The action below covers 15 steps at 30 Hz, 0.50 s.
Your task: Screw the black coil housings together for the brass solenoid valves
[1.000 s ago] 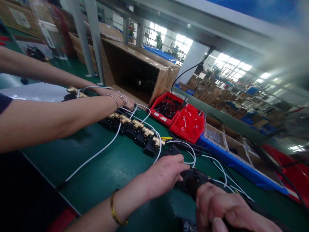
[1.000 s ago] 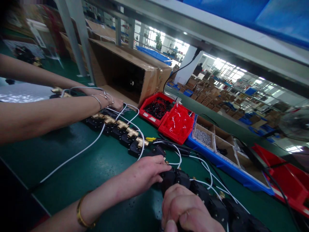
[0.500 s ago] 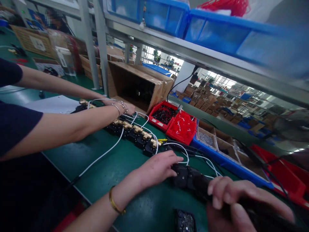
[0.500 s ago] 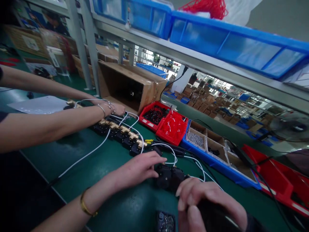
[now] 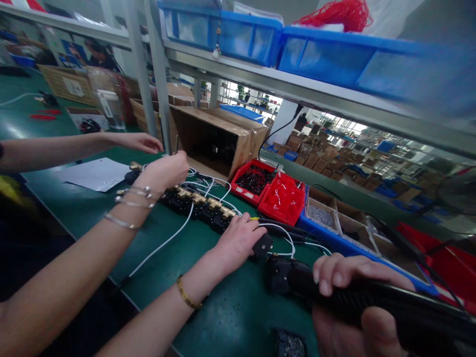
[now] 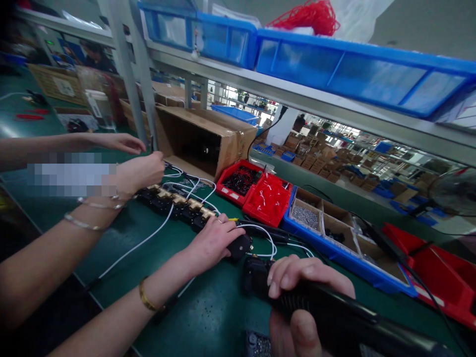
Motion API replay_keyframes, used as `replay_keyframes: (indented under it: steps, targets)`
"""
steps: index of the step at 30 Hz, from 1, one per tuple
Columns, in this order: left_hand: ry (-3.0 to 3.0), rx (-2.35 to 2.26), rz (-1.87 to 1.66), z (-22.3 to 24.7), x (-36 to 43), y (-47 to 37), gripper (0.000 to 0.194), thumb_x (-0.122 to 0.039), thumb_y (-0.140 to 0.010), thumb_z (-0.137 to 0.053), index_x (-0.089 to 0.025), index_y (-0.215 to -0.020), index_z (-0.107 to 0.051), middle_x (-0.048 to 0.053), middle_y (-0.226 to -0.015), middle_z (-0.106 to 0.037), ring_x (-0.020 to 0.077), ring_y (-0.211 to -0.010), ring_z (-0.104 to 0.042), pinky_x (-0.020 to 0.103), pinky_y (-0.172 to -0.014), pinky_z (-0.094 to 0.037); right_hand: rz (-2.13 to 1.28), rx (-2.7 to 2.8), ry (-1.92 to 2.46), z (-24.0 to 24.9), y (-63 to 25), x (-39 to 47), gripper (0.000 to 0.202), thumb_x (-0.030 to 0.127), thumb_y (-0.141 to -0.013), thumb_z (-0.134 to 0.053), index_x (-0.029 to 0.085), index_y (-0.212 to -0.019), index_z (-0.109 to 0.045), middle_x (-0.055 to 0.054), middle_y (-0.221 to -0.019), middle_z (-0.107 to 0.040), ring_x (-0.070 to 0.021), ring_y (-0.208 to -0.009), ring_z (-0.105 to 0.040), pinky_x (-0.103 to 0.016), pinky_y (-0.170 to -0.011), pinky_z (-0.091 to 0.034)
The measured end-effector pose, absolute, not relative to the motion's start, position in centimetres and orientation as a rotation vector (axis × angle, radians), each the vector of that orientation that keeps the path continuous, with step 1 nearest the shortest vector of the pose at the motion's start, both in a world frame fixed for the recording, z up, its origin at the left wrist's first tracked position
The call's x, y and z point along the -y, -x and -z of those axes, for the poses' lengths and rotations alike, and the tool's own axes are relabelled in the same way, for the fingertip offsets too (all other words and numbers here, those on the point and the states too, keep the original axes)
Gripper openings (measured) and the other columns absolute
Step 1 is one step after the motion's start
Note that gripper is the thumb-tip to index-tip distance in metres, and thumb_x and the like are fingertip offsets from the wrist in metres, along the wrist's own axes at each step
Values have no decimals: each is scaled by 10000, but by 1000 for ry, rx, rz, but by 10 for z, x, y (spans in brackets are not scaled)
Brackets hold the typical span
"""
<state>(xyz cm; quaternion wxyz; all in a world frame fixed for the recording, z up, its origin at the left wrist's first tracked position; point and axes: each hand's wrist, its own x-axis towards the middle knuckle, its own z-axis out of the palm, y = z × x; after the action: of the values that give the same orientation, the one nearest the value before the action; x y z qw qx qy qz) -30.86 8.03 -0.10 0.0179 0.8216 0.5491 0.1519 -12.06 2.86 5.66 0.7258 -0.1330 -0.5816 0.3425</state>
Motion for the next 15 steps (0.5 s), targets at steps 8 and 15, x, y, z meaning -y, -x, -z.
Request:
replay_keyframes:
  steps: [8,15]
  targets:
    - [-2512,-1599,-586,7,-68,308,579,-310,-656,-931,-197,-1162,-672,76,-1172,-664,339,-1205,-516,532,-1050,-406,-628,1287,267,-37,138,-29,189,133,-869,-599,145,-1058,-593,15,-747,-593,-153,-538,-578,-349,-513,-426]
    - [-2394,-1455,-706,17,-69,318,652,-295,-677,-921,-241,-1271,-656,68,-1207,-646,269,-1088,-606,408,-937,-499,-663,1469,157,-14,147,-41,269,53,-851,-556,132,-1108,-577,3,-804,-633,-158,-570,-620,-353,-489,-473]
